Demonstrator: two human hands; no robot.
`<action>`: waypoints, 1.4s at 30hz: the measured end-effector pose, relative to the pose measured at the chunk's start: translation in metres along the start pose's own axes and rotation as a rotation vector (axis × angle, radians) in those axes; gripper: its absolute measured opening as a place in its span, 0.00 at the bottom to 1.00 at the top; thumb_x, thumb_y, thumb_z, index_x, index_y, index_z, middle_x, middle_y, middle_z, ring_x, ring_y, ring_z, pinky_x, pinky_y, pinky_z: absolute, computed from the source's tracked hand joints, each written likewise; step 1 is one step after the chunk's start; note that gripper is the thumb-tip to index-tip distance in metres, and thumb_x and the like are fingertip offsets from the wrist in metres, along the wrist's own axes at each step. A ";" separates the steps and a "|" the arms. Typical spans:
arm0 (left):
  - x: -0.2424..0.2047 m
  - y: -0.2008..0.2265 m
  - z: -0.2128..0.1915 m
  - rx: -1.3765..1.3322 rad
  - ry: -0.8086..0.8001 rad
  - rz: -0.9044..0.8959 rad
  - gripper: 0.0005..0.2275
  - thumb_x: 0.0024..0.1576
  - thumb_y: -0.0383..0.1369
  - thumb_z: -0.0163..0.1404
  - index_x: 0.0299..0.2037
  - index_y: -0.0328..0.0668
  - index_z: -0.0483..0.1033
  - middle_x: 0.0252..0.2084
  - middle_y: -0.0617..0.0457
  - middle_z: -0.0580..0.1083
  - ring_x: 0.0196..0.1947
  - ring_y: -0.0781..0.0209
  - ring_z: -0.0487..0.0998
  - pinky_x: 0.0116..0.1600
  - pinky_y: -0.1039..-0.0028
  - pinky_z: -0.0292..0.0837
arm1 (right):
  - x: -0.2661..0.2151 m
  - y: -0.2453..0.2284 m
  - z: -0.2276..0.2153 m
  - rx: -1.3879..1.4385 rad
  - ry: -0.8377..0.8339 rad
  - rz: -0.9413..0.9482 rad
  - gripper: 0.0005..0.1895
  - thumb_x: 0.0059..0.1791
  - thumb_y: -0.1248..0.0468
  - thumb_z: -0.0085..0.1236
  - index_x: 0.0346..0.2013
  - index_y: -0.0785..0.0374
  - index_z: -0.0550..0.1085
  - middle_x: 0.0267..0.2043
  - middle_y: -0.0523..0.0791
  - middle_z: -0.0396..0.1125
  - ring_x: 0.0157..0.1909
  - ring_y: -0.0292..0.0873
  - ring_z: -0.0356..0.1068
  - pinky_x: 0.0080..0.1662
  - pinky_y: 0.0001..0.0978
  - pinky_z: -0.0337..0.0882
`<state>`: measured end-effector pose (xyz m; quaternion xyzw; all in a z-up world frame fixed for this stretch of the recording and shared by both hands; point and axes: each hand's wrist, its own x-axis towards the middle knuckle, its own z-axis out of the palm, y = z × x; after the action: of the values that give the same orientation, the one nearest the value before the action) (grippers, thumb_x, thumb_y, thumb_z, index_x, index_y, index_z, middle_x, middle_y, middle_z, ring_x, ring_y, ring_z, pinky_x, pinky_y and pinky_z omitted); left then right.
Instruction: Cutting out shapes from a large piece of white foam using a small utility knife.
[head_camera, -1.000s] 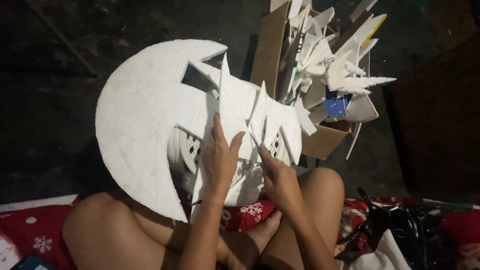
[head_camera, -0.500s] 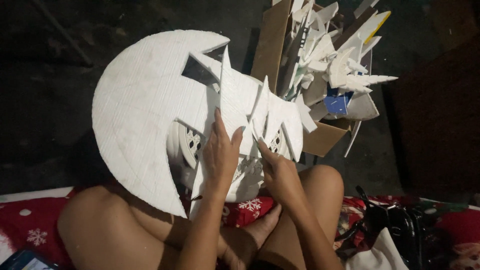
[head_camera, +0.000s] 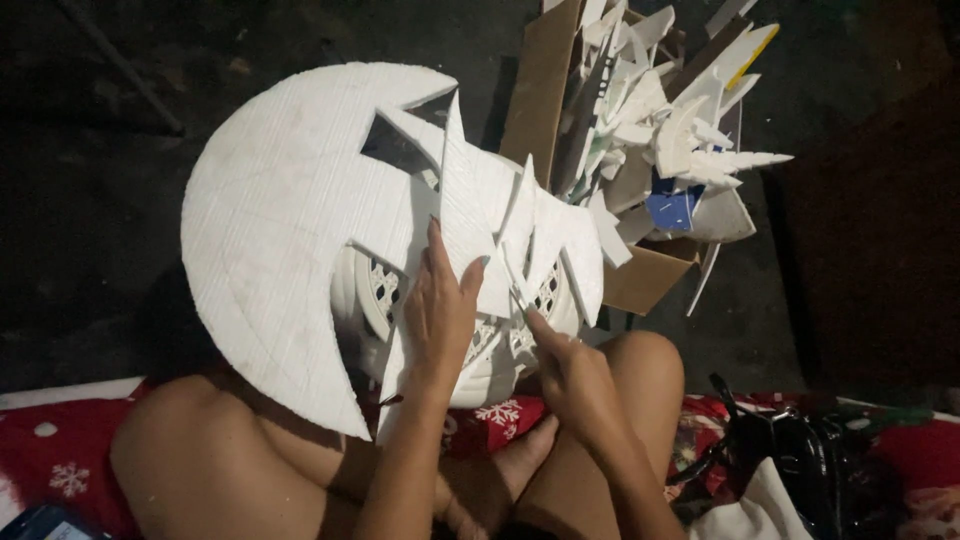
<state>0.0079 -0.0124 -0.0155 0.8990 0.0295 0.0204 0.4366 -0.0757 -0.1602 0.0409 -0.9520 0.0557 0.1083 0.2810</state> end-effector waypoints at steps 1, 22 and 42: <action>-0.001 0.001 -0.002 -0.001 -0.001 0.001 0.28 0.60 0.43 0.42 0.66 0.33 0.49 0.49 0.34 0.70 0.45 0.36 0.75 0.45 0.55 0.73 | 0.002 0.003 0.003 0.000 0.001 0.001 0.26 0.44 0.65 0.47 0.58 0.49 0.68 0.39 0.54 0.73 0.43 0.63 0.70 0.46 0.54 0.68; -0.006 0.006 -0.004 0.138 0.183 0.133 0.25 0.57 0.35 0.48 0.61 0.27 0.57 0.32 0.42 0.74 0.22 0.58 0.75 0.24 0.72 0.70 | -0.015 0.025 0.031 -0.020 0.164 -0.141 0.30 0.40 0.73 0.49 0.57 0.54 0.67 0.32 0.48 0.71 0.27 0.49 0.69 0.32 0.40 0.67; 0.002 -0.004 0.012 0.107 0.123 -0.005 0.27 0.58 0.39 0.45 0.63 0.30 0.55 0.44 0.40 0.73 0.31 0.53 0.78 0.32 0.69 0.74 | -0.018 0.044 0.059 0.057 0.282 -0.158 0.32 0.39 0.74 0.50 0.58 0.54 0.67 0.37 0.47 0.73 0.29 0.45 0.71 0.34 0.36 0.70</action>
<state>0.0110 -0.0194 -0.0264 0.9180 0.0595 0.0729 0.3853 -0.1110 -0.1636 -0.0260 -0.9507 0.0226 -0.0507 0.3051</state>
